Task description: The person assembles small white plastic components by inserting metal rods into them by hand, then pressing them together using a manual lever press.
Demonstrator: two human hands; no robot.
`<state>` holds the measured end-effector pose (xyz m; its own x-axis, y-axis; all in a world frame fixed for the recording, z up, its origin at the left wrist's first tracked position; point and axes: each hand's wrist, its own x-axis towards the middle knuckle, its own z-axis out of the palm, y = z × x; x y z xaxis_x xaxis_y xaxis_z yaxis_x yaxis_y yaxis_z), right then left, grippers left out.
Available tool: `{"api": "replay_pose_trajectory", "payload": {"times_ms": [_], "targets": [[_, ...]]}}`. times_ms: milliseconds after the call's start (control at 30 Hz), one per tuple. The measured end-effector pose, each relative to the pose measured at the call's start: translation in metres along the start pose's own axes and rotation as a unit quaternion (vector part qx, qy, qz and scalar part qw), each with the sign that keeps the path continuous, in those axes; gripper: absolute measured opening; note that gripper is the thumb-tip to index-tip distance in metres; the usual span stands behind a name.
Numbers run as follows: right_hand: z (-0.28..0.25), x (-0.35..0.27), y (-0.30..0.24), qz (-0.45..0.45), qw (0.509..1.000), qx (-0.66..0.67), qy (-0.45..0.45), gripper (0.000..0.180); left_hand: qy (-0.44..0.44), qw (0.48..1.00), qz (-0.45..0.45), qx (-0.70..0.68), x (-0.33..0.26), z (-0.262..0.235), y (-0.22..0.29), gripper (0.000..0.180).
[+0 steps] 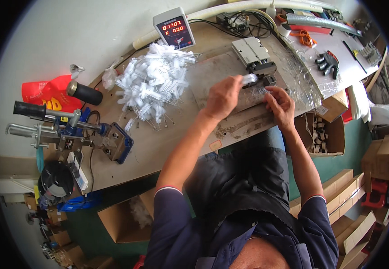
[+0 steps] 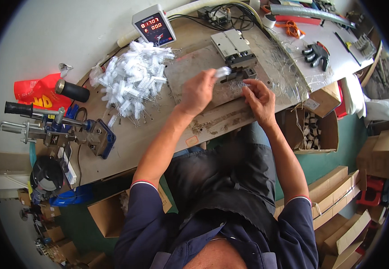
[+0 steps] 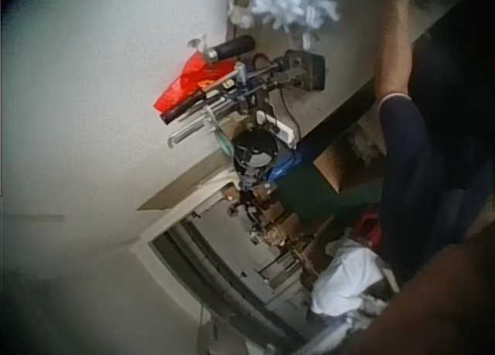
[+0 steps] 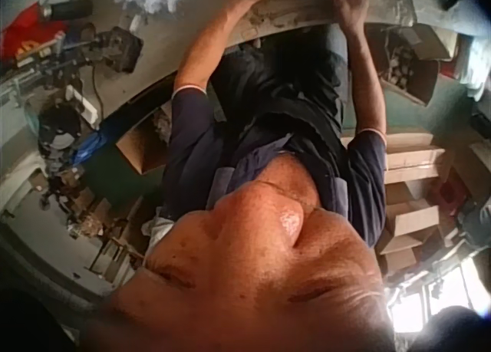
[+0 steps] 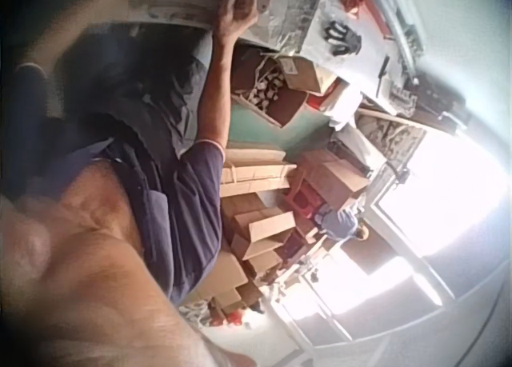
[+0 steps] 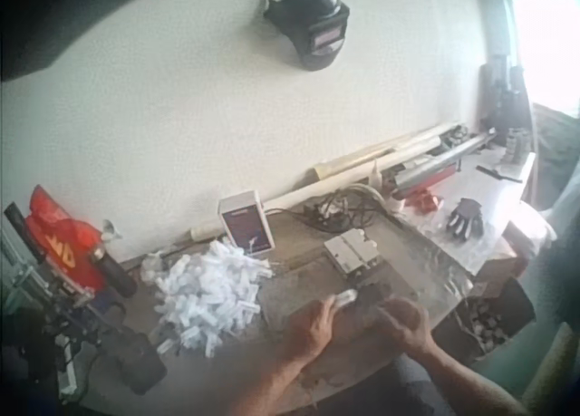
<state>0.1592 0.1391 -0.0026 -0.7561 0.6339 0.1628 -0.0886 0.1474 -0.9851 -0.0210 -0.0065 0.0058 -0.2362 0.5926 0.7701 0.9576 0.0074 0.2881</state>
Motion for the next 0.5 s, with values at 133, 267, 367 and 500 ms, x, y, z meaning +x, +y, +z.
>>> {"api": "replay_pose_trajectory", "payload": {"times_ms": [133,267,367,500], "targets": [[0.018,0.0,-0.008,-0.036,0.998,-0.056,-0.014,0.019,0.142,0.987,-0.053,0.045,-0.013,-0.034,-0.033,0.016],[0.072,0.023,-0.024,-0.129,0.983,-0.115,-0.057,0.014,0.274,0.951,-0.144,0.009,-0.021,-0.052,-0.052,0.018],[0.124,0.059,-0.047,-0.188,0.971,-0.126,-0.078,0.013,0.279,0.951,-0.13,0.028,-0.023,-0.054,-0.058,0.019],[0.166,0.094,-0.091,-0.263,0.963,-0.054,-0.026,0.011,0.05,0.952,-0.299,0.037,-0.025,-0.041,-0.057,0.022]]}}
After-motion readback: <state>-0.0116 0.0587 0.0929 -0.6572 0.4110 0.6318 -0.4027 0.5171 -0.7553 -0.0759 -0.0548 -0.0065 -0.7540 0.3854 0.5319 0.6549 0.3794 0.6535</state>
